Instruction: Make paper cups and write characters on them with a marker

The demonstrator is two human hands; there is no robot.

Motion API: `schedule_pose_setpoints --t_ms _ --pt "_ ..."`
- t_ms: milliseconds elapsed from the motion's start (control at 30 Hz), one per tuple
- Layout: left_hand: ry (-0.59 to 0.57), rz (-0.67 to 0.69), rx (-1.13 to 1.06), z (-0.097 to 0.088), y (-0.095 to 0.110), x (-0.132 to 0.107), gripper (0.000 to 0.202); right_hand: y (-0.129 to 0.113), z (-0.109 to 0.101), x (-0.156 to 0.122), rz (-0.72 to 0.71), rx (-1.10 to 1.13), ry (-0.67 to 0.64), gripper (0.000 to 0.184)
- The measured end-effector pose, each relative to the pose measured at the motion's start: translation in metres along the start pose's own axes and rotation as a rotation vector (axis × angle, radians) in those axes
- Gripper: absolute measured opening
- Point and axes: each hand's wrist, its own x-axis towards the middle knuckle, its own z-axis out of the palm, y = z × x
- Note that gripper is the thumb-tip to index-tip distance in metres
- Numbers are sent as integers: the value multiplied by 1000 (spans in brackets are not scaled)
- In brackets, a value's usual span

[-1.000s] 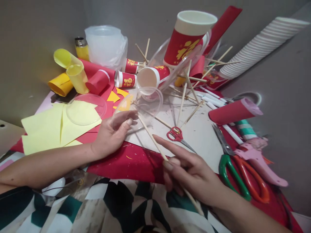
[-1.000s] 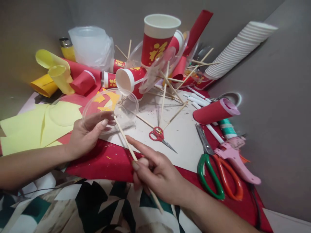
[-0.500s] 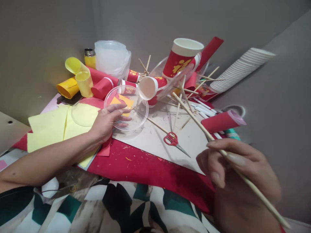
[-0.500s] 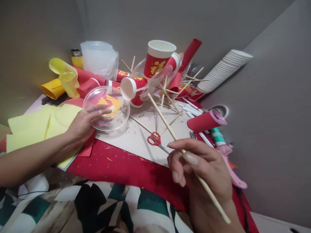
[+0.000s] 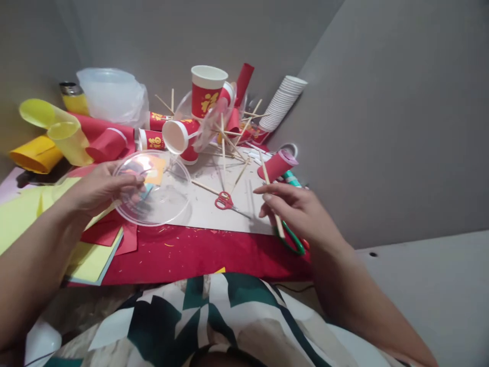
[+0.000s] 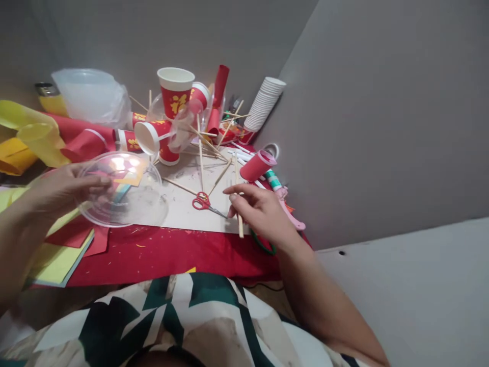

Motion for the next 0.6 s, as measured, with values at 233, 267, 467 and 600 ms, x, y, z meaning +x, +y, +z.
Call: schedule_pose_setpoints --t_ms 233,267,467,600 --pt "209 90 353 -33 2 12 61 14 -7 71 69 -479 -51 28" --pt "233 101 385 -35 3 12 62 12 -8 78 74 -531 -23 29" --pt "402 153 457 -43 -5 16 56 7 -7 90 57 -724 72 34" --pt "563 238 537 -48 -12 25 61 10 12 66 -89 -708 3 40"
